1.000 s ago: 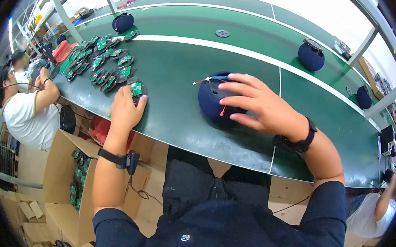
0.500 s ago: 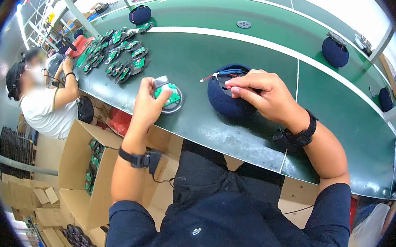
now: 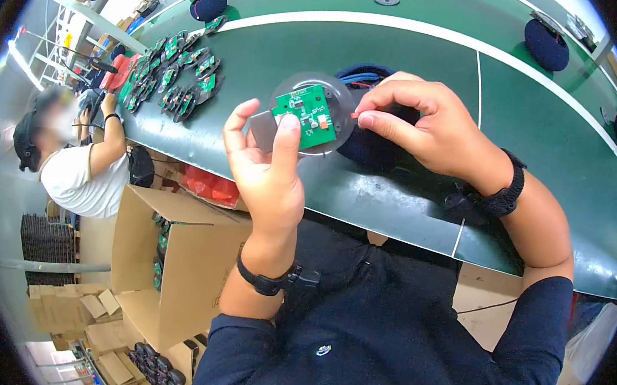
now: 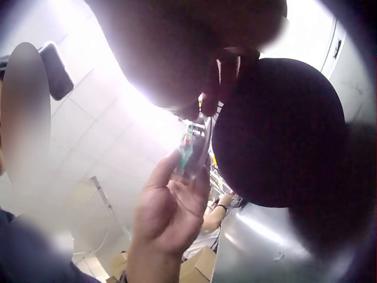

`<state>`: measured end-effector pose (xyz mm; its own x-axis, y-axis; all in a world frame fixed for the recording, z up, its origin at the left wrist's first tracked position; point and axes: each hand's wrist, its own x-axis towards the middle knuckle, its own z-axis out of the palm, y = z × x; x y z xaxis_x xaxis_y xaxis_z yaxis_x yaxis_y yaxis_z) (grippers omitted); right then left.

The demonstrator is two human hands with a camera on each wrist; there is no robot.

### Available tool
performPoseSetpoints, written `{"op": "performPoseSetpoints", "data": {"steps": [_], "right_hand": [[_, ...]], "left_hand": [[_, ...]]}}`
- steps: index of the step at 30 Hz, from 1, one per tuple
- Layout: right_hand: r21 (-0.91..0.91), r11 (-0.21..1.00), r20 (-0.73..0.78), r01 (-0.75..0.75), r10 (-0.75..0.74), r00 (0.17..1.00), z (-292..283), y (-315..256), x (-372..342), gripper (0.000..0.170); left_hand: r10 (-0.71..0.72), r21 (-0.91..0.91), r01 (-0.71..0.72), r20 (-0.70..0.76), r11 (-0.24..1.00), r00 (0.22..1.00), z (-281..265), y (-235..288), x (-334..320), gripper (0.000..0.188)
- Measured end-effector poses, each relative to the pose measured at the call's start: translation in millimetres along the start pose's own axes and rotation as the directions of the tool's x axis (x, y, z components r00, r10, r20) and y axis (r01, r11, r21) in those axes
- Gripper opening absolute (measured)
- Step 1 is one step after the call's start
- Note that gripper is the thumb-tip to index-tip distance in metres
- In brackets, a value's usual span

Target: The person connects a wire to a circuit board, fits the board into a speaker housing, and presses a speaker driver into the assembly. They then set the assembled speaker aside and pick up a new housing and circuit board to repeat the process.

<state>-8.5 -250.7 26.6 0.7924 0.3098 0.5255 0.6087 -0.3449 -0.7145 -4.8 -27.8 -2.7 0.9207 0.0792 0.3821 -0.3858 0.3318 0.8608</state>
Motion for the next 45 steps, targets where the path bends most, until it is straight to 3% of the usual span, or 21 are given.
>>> {"op": "performPoseSetpoints", "data": {"steps": [2, 4, 7, 11, 13, 16, 20, 22, 27, 31, 36, 40, 45], "right_hand": [[0.054, 0.998, 0.019, -0.018, 0.017, 1.000, 0.7, 0.2, -1.2, 0.013], [-0.103, 0.987, -0.034, 0.123, -0.128, 0.991, 3.9, 2.5, -2.4, 0.009], [-0.138, 0.976, -0.074, 0.168, -0.179, 0.981, 9.7, 4.0, -3.8, 0.016], [-0.162, 0.974, -0.030, 0.157, -0.164, 0.986, 5.8, 2.3, -4.8, 0.011], [-0.249, 0.941, -0.077, 0.228, -0.254, 0.964, 3.9, 5.1, -4.2, 0.016], [-0.152, 0.973, 0.013, 0.176, -0.176, 0.984, -2.8, 5.7, -3.4, 0.018], [-0.020, 0.997, -0.040, 0.077, -0.077, 0.996, -4.0, 6.1, -1.0, 0.021], [-0.019, 0.996, -0.066, 0.092, -0.093, 0.993, -1.3, 10.1, -1.1, 0.021], [-0.189, 0.948, -0.148, 0.257, -0.286, 0.947, 3.0, 15.5, -0.4, 0.020], [-0.079, 0.978, -0.085, 0.194, -0.201, 0.976, -0.8, 10.7, -2.0, 0.016], [-0.055, 0.995, -0.078, 0.088, -0.092, 0.993, -4.5, 13.1, -0.3, 0.017], [-0.032, 0.992, -0.093, 0.120, -0.123, 0.988, 1.3, 16.0, 0.0, 0.017], [-0.061, 0.987, -0.088, 0.152, -0.157, 0.984, -0.8, 15.3, -1.1, 0.017]], "left_hand": [[-0.020, 0.041, 0.019, 0.022, 0.999, 1.000, -0.8, -0.6, -2.1, 0.048], [0.075, 0.129, -0.075, 0.004, 0.989, 0.997, 5.0, 0.8, -7.3, 0.044], [0.158, 0.152, -0.154, -0.009, 0.976, 0.987, 10.2, 1.7, -13.0, 0.043], [0.220, 0.187, -0.226, 0.053, 0.956, 0.974, 16.1, 3.6, -14.5, 0.041], [0.300, 0.247, -0.313, 0.091, 0.917, 0.950, 19.5, 3.9, -13.5, 0.039], [0.269, 0.257, -0.298, 0.142, 0.919, 0.953, 21.1, 7.8, -11.8, 0.038], [0.236, 0.279, -0.269, 0.144, 0.922, 0.961, 21.3, 5.4, -7.1, 0.040], [0.196, 0.238, -0.211, 0.083, 0.948, 0.977, 20.6, 0.6, -3.9, 0.040], [0.216, 0.228, -0.226, 0.067, 0.947, 0.974, 23.1, -4.3, 0.1, 0.040], [0.318, 0.325, -0.350, 0.150, 0.878, 0.936, 28.2, -2.6, -3.3, 0.037], [0.275, 0.271, -0.298, 0.121, 0.915, 0.954, 28.4, -4.9, 0.4, 0.035], [0.218, 0.182, -0.230, 0.082, 0.956, 0.972, 28.3, -6.7, 1.5, 0.034], [0.232, 0.193, -0.247, 0.099, 0.950, 0.968, 27.0, -6.8, 1.4, 0.034]]}}
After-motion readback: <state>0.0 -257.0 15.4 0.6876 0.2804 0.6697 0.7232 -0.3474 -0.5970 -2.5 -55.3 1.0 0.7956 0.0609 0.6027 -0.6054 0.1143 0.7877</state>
